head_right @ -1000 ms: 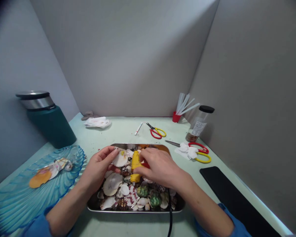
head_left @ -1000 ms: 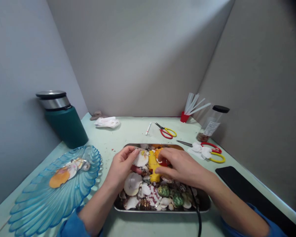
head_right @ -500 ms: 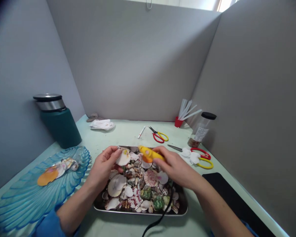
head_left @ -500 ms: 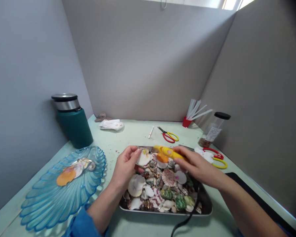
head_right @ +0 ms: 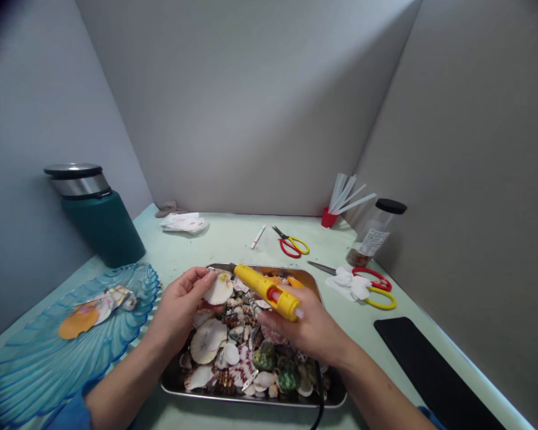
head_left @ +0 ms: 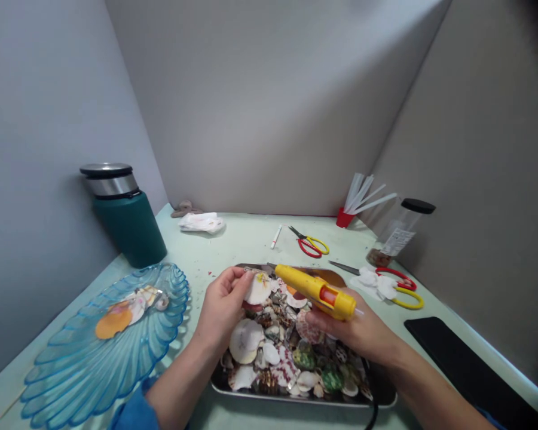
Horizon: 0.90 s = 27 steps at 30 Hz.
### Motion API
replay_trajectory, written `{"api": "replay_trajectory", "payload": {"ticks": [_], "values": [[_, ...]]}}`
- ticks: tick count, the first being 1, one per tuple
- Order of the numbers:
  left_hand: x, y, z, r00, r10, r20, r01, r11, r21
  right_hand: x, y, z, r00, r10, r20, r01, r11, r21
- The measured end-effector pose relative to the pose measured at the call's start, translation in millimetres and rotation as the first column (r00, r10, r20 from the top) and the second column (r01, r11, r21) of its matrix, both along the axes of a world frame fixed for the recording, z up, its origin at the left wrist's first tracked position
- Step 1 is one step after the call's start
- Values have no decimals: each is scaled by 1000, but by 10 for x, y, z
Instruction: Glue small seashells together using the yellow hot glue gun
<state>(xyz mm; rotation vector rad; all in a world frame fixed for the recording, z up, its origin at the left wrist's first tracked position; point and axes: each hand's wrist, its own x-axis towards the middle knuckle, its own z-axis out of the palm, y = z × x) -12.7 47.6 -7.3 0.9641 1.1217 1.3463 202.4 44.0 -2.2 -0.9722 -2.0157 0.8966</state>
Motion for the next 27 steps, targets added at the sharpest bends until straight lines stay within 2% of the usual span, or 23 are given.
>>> {"api": "replay_trajectory", "payload": {"ticks": [3, 7, 16, 27], "values": [[0, -3, 7, 999, 17, -28, -17, 1000, 7, 17, -9, 11, 998, 25, 58, -25, 1000, -7], [-9, -9, 7, 996, 32, -82, -30, 999, 28, 8, -12, -11, 996, -11, 92, 14, 999, -38], [-21, -6, 0, 991, 48, -123, -38, 996, 84, 16, -3, -51, 996, -25, 89, 24, 1000, 12], [-17, -36, 13, 989, 31, -145, -25, 999, 38, -24, -20, -16, 986, -14, 168, 1, 997, 79]]}}
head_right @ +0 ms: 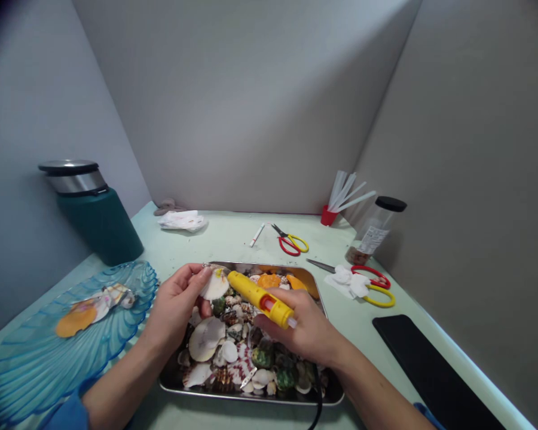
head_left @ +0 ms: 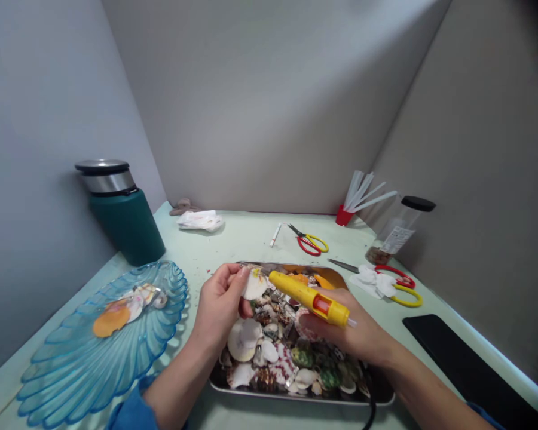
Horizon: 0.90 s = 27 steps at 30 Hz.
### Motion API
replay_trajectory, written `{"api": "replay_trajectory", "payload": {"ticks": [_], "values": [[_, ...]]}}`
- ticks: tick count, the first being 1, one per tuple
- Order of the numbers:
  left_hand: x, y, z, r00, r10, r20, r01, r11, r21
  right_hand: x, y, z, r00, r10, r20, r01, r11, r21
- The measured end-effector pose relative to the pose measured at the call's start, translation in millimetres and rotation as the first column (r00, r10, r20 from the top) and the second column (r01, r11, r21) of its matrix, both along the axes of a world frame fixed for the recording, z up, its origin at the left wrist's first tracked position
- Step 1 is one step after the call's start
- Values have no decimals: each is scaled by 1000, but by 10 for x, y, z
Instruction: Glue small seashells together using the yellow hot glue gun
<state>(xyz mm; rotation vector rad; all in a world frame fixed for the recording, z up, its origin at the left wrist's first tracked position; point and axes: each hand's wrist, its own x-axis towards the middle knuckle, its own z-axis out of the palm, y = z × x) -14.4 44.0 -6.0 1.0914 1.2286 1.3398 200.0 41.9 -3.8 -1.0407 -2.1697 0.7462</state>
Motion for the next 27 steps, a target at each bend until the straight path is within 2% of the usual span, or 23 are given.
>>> {"api": "replay_trajectory", "payload": {"ticks": [27], "values": [[-4, 22, -38, 998, -45, -46, 48, 997, 57, -11, -6, -11, 999, 41, 4, -41, 998, 45]]}}
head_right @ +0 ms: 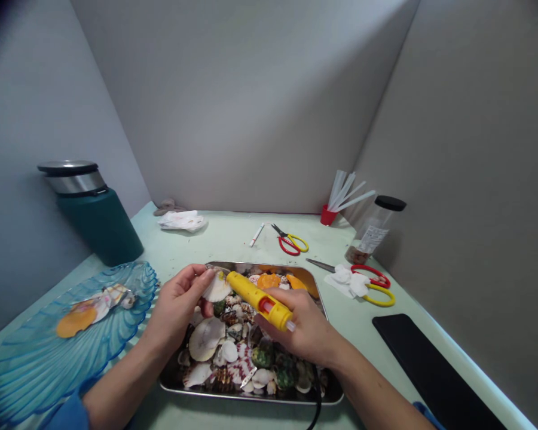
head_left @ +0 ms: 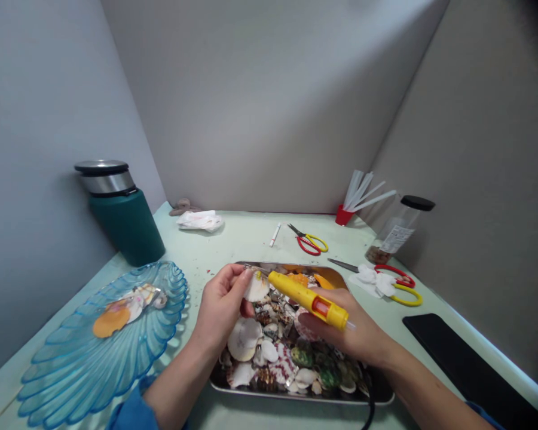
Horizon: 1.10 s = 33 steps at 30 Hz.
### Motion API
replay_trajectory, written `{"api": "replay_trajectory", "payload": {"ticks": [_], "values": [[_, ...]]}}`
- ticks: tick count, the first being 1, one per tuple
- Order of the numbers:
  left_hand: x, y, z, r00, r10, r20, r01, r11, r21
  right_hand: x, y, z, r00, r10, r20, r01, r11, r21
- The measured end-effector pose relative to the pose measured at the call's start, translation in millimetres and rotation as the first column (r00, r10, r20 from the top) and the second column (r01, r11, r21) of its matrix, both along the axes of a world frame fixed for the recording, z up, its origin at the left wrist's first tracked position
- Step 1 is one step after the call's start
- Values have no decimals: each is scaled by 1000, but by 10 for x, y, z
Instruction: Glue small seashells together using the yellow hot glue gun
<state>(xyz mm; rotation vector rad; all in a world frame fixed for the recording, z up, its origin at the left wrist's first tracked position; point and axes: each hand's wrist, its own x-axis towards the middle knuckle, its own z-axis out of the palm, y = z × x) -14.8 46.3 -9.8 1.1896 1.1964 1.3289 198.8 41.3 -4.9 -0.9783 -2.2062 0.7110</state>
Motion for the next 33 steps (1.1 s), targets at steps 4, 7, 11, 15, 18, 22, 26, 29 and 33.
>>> {"api": "replay_trajectory", "payload": {"ticks": [4, 7, 11, 15, 18, 22, 26, 29, 33], "values": [[5, 5, -8, 1000, -9, -2, 9, 1000, 1, -15, -7, 6, 1000, 1, -1, -1, 1000, 15], [11, 0, -3, 1000, -17, -11, 17, 1000, -10, -24, -7, 5, 1000, -4, 6, 4, 1000, 20], [12, -4, -6, 999, -15, -46, 14, 1000, -4, -23, -12, 3, 1000, 1, 9, -1, 1000, 22], [10, -4, -12, 999, -14, -45, 15, 1000, 5, -19, -17, 10, 1000, 0, 15, -1, 1000, 29], [11, -8, -7, 999, -18, -50, 18, 1000, 3, -26, -17, 20, 1000, -4, 19, 4, 1000, 28], [12, -8, -4, 998, -20, -58, 20, 1000, 2, -40, -27, 28, 1000, 0, 16, 0, 1000, 30], [7, 5, -14, 999, -30, -41, 30, 1000, -7, -43, -38, 29, 1000, 19, 7, -19, 999, 26], [4, 9, -11, 999, -24, -37, 24, 1000, -14, -39, -35, 28, 1000, 15, 9, -15, 999, 30], [7, 1, 4, 1000, -10, -21, 10, 1000, -23, -36, -28, 24, 1000, -2, 19, 1, 999, 44]]}}
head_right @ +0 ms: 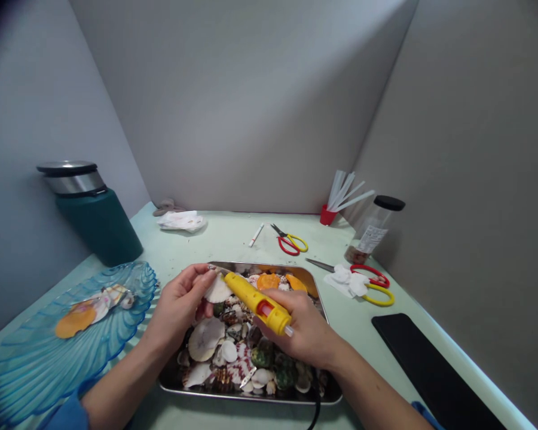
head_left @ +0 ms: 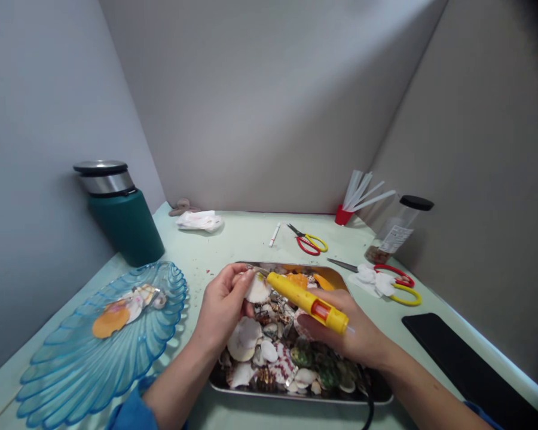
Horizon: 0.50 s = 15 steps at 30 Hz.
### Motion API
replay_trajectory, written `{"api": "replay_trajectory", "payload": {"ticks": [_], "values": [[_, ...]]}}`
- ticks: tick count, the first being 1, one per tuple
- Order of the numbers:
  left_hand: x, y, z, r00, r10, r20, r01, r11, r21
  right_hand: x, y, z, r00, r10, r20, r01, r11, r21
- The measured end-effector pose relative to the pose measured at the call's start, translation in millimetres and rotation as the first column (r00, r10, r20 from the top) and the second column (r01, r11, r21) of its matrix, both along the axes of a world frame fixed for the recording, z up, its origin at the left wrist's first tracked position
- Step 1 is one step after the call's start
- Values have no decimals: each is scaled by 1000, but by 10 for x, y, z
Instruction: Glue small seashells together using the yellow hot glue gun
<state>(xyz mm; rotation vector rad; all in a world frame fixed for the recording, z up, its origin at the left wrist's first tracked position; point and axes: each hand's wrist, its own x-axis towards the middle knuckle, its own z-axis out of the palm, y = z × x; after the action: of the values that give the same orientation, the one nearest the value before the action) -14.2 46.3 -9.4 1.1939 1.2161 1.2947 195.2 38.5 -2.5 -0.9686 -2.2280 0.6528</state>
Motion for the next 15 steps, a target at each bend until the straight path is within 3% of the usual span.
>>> {"api": "replay_trajectory", "payload": {"ticks": [15], "values": [[-4, -12, -11, 999, -49, -5, 49, 999, -10, -1, -3, 1, 1000, 11, -9, -11, 1000, 2]]}}
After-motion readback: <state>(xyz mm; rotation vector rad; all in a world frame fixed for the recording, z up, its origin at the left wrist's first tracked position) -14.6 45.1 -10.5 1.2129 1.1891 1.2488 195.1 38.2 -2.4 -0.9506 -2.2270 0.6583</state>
